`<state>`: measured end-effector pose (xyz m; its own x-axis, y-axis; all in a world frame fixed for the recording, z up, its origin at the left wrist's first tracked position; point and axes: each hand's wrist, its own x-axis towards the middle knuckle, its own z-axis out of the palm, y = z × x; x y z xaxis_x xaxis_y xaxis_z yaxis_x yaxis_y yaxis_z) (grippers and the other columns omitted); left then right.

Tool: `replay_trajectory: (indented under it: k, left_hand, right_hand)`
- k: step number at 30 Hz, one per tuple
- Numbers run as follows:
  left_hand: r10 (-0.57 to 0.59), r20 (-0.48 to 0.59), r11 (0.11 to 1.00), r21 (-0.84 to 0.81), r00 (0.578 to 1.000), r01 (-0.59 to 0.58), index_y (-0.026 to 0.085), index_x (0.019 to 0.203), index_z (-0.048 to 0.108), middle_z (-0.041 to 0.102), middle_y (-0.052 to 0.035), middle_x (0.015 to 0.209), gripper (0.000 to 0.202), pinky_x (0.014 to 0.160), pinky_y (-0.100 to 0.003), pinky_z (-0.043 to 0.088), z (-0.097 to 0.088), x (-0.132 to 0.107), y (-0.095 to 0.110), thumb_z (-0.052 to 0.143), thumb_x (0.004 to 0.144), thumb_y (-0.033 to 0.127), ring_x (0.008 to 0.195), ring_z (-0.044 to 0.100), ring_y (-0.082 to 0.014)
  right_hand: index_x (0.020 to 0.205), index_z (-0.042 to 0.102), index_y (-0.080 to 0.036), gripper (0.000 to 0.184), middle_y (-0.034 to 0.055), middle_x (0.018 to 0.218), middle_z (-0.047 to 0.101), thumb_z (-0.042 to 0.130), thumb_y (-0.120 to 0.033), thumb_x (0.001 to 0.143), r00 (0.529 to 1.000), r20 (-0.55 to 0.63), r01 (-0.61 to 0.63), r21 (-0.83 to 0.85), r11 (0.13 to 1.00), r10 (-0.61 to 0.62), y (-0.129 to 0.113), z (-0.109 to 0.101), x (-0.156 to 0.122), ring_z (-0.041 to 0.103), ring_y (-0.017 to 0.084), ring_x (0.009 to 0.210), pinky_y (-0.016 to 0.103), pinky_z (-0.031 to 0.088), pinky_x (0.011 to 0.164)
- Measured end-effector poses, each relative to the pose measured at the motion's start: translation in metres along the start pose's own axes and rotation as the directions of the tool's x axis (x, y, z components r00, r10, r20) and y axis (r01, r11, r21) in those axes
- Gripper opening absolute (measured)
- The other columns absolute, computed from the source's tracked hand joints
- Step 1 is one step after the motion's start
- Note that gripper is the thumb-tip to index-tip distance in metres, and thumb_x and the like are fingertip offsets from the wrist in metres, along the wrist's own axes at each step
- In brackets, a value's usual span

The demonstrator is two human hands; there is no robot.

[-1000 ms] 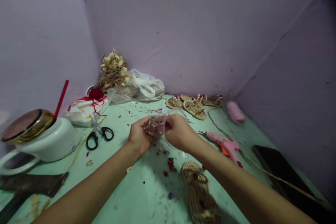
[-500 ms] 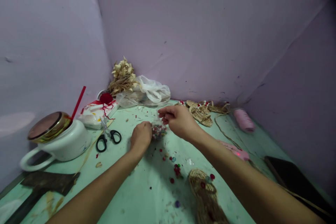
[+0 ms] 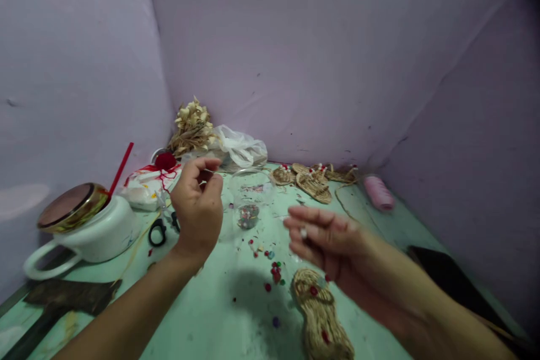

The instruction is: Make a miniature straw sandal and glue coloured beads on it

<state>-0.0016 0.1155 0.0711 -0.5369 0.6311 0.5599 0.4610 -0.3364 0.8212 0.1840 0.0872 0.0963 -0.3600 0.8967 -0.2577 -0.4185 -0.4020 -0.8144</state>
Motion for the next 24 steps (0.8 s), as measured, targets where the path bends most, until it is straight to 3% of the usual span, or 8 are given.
replay_trajectory:
  k: [2,4,6,8,13,19,24]
  left_hand:
    - [0.187,0.237,0.982,-0.026,0.953,-0.186,0.019,0.079,0.059,0.059,0.0022,0.073,0.010,0.061,-0.021,0.041,-0.010,-0.016,0.034,0.051,0.076,0.015,0.066,0.053,-0.0112]
    - [0.298,0.520,0.948,-0.061,0.800,-0.313,0.019,0.077,0.060,0.060,0.0022,0.073,0.011,0.061,-0.021,0.041,-0.017,-0.034,0.058,0.053,0.074,0.011,0.066,0.054,-0.0109]
    - [0.279,0.713,0.944,-0.079,0.643,-0.321,0.019,0.079,0.061,0.061,0.0017,0.073,0.015,0.061,-0.022,0.041,-0.020,-0.052,0.069,0.052,0.074,0.008,0.065,0.054,-0.0106]
    - [0.206,0.806,0.960,-0.059,0.555,-0.272,0.019,0.078,0.061,0.061,0.0014,0.071,0.017,0.059,-0.022,0.041,-0.023,-0.065,0.071,0.050,0.075,0.007,0.064,0.054,-0.0105]
    - [0.120,0.858,0.972,0.001,0.500,-0.236,0.022,0.080,0.064,0.062,-0.0004,0.074,0.021,0.059,-0.023,0.042,-0.030,-0.085,0.065,0.049,0.077,0.009,0.066,0.056,-0.0121]
    - [0.059,0.876,0.960,0.082,0.478,-0.269,0.025,0.088,0.066,0.063,-0.0022,0.080,0.027,0.062,-0.025,0.045,-0.025,-0.097,0.061,0.049,0.075,0.009,0.069,0.059,-0.0144]
    - [0.187,0.862,0.930,-0.001,0.471,-0.368,0.024,0.093,0.066,0.064,-0.0046,0.081,0.032,0.064,-0.026,0.047,-0.022,-0.103,0.055,0.046,0.074,0.008,0.070,0.060,-0.0160]
  right_hand:
    - [0.087,0.068,-0.011,0.018,0.0079,0.084,0.070,0.066,-0.007,0.070,0.991,-0.006,-0.133,0.116,0.984,0.135,0.016,-0.011,-0.027,0.067,0.012,0.072,0.023,0.054,0.072]
    - [0.086,0.067,-0.009,0.019,0.0084,0.081,0.070,0.067,-0.006,0.068,0.981,-0.014,-0.185,0.202,0.962,0.191,0.031,-0.017,-0.041,0.067,0.012,0.070,0.022,0.054,0.071]
    - [0.084,0.066,-0.008,0.019,0.0088,0.078,0.070,0.068,-0.003,0.065,0.981,-0.021,-0.181,0.247,0.952,0.191,0.041,-0.020,-0.046,0.067,0.012,0.069,0.020,0.053,0.069]
    - [0.083,0.064,-0.007,0.022,0.0093,0.078,0.070,0.067,-0.001,0.062,0.986,-0.021,-0.152,0.274,0.950,0.164,0.045,-0.021,-0.046,0.067,0.012,0.070,0.019,0.052,0.069]
    - [0.085,0.063,-0.009,0.024,0.0084,0.077,0.069,0.068,-0.004,0.062,0.996,-0.038,-0.071,0.315,0.946,0.087,0.049,-0.025,-0.049,0.066,0.011,0.066,0.018,0.051,0.065]
    - [0.096,0.060,-0.013,0.034,0.0057,0.083,0.069,0.071,-0.009,0.065,1.000,0.001,-0.024,0.309,0.951,0.025,0.057,-0.029,-0.055,0.064,0.009,0.065,0.018,0.049,0.065]
    - [0.098,0.060,-0.015,0.036,0.0041,0.084,0.069,0.073,-0.013,0.064,1.000,-0.003,0.018,0.227,0.974,-0.018,0.064,-0.028,-0.056,0.064,0.011,0.071,0.022,0.047,0.069]
